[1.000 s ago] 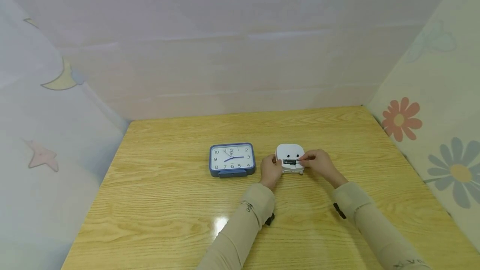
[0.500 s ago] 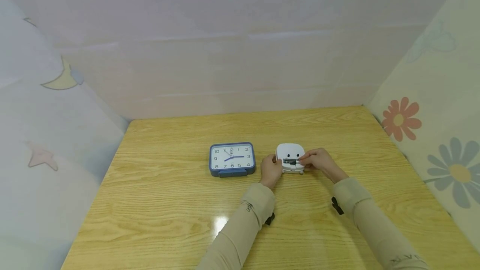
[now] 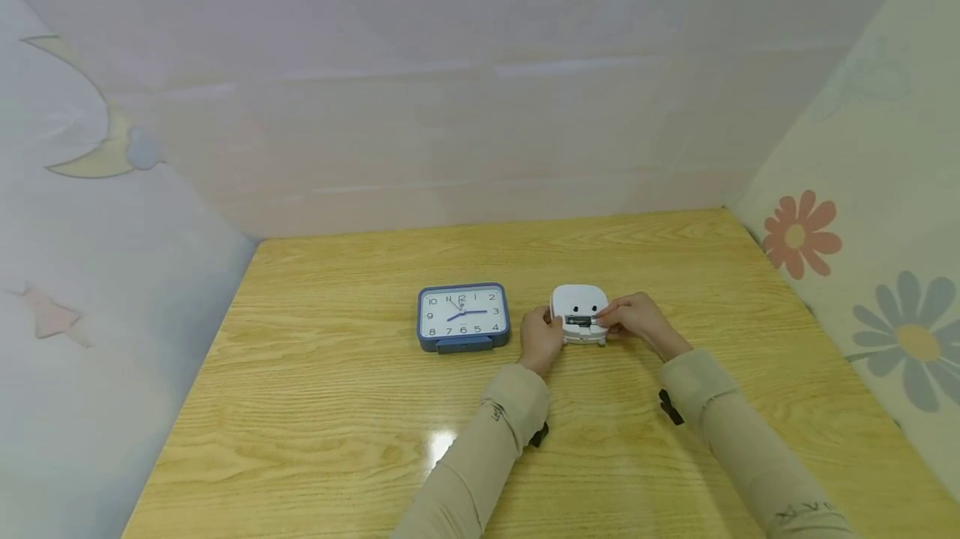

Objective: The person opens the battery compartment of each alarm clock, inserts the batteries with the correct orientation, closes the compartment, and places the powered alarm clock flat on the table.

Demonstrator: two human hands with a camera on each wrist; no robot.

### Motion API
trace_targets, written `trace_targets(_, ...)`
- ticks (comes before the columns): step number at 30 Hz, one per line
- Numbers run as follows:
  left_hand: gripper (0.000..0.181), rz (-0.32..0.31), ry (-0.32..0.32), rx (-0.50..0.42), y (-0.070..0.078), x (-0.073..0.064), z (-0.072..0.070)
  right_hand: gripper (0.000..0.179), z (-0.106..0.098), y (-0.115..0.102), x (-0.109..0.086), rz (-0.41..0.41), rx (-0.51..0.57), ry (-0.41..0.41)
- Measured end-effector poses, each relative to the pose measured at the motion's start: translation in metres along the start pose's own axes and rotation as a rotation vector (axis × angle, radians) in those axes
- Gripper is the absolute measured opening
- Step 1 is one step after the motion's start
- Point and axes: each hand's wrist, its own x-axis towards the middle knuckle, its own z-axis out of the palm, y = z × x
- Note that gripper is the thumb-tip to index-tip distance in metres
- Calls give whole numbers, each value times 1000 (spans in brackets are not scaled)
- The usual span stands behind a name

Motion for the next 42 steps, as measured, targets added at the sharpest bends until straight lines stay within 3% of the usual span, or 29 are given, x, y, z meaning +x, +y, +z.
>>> trace_targets(4, 25, 2, 1, -1, 0, 0, 0, 14, -1, 2, -1, -16, -1, -5)
trace_targets(11, 23, -14, -7, -5, 1, -1, 4, 27, -9, 11, -4, -74, 5, -95)
trace_targets(18, 24, -36, 13, -35, 3, -1, 5, 29, -13, 9, -6, -137, 7, -123)
trace_targets(24, 26, -40, 15, -52, 3, -1, 5, 26, -9, 6, -8, -158, -39, -80)
trace_targets(33, 28, -54, -2, -28, 2, 0, 4, 21, -4, 2, -1, -71, -55, -39)
trace_targets(42, 29, -80, 5, -15, 2, 2, 3, 18, -1, 1, 2, -86, -93, -21)
